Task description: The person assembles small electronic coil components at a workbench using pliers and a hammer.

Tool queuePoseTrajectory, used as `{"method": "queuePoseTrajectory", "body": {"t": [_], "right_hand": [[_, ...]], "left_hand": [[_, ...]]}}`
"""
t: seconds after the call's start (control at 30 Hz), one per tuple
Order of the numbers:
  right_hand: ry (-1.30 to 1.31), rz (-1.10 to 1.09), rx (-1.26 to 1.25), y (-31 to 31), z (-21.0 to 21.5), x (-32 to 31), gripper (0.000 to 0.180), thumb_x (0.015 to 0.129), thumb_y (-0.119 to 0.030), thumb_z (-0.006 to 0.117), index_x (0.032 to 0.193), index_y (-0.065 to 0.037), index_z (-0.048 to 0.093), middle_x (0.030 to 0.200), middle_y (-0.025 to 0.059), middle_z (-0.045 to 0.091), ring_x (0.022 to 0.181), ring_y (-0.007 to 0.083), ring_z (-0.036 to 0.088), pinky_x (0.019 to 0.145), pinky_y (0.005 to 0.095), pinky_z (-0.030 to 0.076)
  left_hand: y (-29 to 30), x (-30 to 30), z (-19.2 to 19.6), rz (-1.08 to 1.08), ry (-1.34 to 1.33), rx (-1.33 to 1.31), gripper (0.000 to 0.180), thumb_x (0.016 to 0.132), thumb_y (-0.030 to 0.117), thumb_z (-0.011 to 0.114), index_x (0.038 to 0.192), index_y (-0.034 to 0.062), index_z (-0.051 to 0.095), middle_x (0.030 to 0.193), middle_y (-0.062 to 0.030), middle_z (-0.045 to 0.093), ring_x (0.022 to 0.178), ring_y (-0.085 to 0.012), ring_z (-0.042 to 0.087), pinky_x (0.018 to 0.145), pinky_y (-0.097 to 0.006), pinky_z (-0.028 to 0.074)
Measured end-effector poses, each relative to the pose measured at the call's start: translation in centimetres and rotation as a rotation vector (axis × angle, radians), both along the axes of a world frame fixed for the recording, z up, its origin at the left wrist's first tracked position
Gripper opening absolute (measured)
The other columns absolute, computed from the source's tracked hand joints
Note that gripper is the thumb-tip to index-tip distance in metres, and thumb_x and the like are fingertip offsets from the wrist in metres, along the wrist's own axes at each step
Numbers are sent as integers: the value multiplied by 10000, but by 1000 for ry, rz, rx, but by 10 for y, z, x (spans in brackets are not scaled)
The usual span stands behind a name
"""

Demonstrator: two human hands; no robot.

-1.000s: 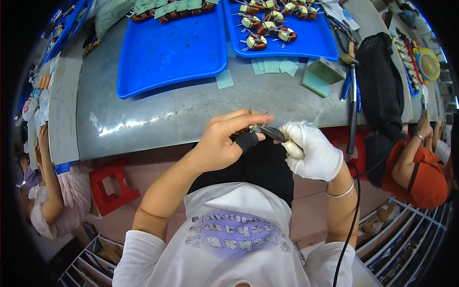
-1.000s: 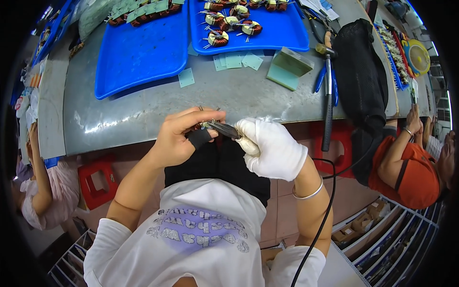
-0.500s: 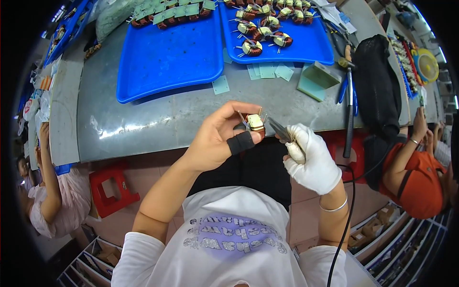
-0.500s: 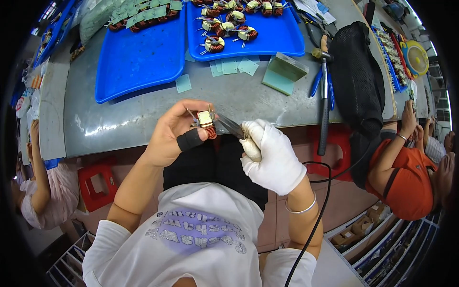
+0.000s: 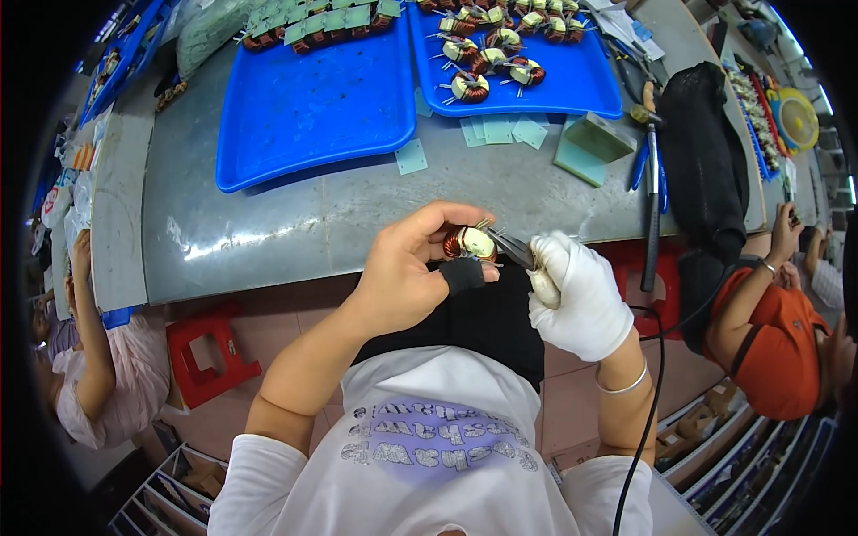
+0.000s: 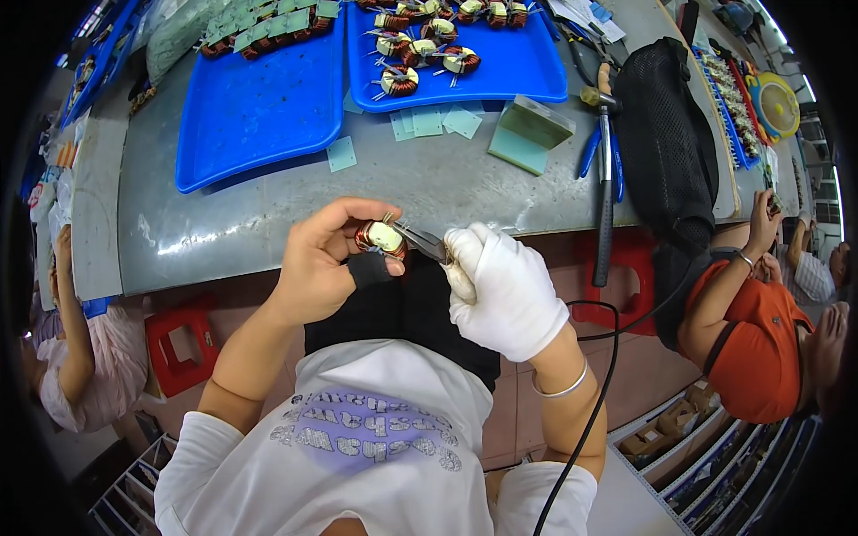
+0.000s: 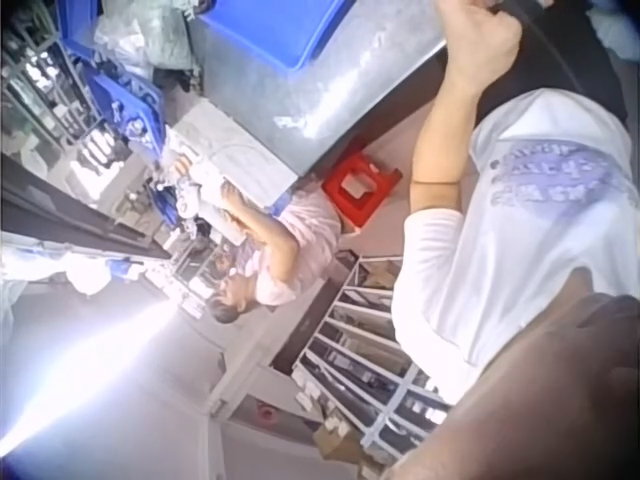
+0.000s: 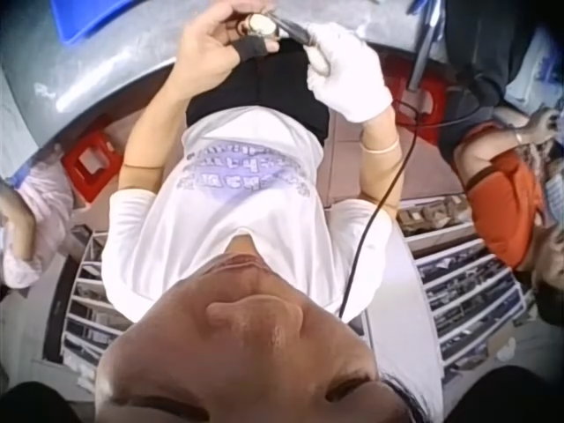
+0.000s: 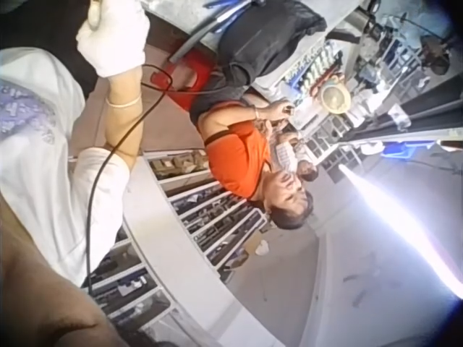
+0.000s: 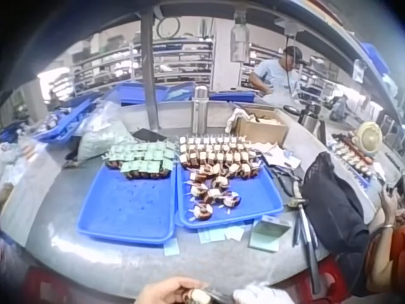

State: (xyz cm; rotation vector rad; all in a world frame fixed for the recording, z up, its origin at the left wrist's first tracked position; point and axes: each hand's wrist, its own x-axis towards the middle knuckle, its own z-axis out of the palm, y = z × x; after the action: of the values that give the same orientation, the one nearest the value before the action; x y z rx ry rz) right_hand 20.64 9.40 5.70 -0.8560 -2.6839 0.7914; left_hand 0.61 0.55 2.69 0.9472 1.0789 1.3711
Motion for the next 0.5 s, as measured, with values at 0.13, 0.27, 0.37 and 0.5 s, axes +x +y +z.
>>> {"method": "queuePoseTrajectory", "body": {"t": [0.13,0.27,0.37,0.5], "right_hand": [[-54,-7,58,-4,2,-3,299,729,-57,635,1019,-64,561,865,122,567,802,336,590,686,435,494],[-77,-31,204,-6,3,-3,322,716,-80,665,1025,-80,571,880,100,568,824,323,590,679,427,495],[-87,-39,235,-7,1,-3,335,710,-87,673,1029,-87,573,884,97,567,825,319,584,678,423,493],[-38,-72,201,-6,-6,-4,345,699,-54,657,1032,-75,571,888,110,567,812,334,572,674,435,482]], "left_hand": [[-2,5,-2,70,38,3,417,792,-63,744,1166,-37,563,1065,-103,646,959,-151,649,852,-284,535],[-2,6,1,57,37,15,401,793,-59,745,1150,-34,564,1070,-104,647,961,-151,649,853,-286,536],[-3,6,1,69,28,4,405,790,-54,751,1147,-27,562,1080,-105,643,962,-152,650,849,-285,538],[-3,6,-1,69,35,4,439,791,-41,756,1176,-14,546,1104,-100,635,986,-155,643,862,-298,536]]}}
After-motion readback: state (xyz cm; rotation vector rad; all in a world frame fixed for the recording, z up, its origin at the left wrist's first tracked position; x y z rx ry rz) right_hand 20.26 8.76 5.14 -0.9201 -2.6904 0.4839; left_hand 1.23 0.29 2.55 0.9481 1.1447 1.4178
